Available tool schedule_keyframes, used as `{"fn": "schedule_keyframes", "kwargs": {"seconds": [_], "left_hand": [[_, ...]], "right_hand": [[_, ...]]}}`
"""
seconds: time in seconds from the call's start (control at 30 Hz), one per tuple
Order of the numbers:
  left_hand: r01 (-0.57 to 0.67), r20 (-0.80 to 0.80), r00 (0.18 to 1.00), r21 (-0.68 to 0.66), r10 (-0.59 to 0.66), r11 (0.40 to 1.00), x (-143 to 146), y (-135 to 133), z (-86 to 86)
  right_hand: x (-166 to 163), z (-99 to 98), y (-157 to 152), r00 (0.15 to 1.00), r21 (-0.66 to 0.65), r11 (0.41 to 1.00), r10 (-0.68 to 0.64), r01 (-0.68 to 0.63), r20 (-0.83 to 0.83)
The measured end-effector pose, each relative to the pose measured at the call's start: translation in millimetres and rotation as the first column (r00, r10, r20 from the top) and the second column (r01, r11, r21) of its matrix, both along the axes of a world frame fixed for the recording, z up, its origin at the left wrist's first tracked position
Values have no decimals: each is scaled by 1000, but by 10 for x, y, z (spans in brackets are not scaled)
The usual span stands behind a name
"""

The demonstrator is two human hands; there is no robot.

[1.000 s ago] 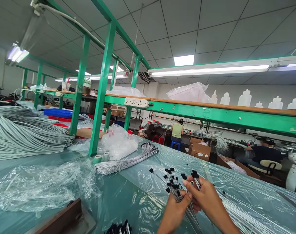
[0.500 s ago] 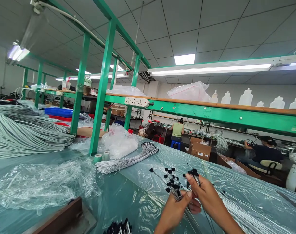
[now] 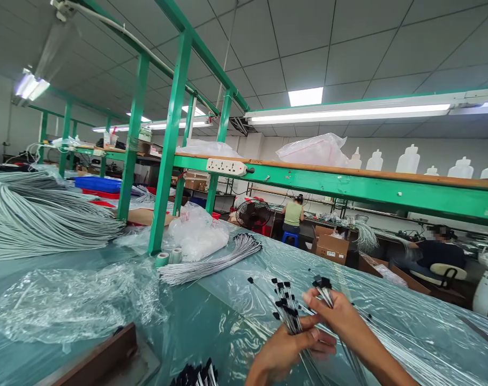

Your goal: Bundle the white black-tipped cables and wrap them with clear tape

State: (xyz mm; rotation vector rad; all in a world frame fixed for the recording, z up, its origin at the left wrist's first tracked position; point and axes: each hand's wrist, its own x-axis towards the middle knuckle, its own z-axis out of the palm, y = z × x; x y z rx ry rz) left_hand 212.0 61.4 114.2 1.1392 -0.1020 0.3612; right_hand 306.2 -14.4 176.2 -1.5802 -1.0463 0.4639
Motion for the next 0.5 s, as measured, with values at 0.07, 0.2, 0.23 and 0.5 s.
{"fn": "schedule_keyframes", "kwargs": {"seconds": [0.07,0.2,0.23,0.5], "left_hand": [[-6,4,1000,46,6,999,5,-17,-2],[-54,-26,998,108,57,993,6,-30,6],[-74,-24,997,113,77,991,6,-25,8],[-351,-48,920,339,389,873,9,0,42]], "right_hand": [[-78,-17,22,992,-97,989,108,-113,-58],[-147,-29,42,975,-136,967,202,-214,-95],[-137,-34,47,977,-122,971,193,-203,-91],[115,-73,57,999,97,994,-51,52,-12]]}}
